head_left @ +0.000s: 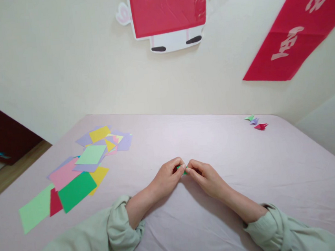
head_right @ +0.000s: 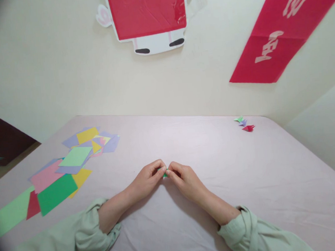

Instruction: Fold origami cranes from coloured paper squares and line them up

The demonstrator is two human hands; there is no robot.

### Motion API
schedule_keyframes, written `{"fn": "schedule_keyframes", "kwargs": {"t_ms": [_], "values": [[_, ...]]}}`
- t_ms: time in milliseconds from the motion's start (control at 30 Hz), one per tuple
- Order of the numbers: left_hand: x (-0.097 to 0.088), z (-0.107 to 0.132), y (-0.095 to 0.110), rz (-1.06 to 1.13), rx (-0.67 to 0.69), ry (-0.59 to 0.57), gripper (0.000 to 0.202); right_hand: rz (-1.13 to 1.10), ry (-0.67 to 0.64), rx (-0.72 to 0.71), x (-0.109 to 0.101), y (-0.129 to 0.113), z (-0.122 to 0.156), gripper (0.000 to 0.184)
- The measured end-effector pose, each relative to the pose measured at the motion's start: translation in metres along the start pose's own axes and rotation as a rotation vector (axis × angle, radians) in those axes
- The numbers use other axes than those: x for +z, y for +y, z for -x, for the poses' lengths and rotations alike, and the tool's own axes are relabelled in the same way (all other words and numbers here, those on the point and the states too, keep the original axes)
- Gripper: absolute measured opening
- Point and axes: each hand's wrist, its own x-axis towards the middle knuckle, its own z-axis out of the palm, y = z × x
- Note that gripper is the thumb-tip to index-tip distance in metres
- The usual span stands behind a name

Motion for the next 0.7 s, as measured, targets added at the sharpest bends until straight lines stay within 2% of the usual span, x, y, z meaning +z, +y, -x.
{"fn": "schedule_keyframes", "kwargs": {"t_ms": [67,200,300,500,700], "values": [[-0.0005,-0.0005,-0.0010,-0.030,-0.002,-0.012,0.024,-0.022,-0.002,0.003,0.0007,0.0000,0.0005,0.027],[0.0011,-0.0017,-0.0017,-0.035,-0.024,0.055,0.031,-0.089,0.024,0.030,0.0016,0.0007,0.0001,0.018],[0.0020,-0.0009,-0.0004,-0.051,-0.026,0.060,0.033,-0.082,0.083,0.022,-0.0001,0.0014,-0.0013,0.013],[0.0025,0.0021,-0.0006,-0.207,0.099,0.027,0.021,0.009,0.174,-0.030,-0.0028,-0.0020,-0.0030,0.007],[0.0037,0.0013,0.0000,-0.198,0.118,0.024,0.026,0.043,0.149,-0.061,-0.0051,-0.0073,-0.0042,0.009]]}}
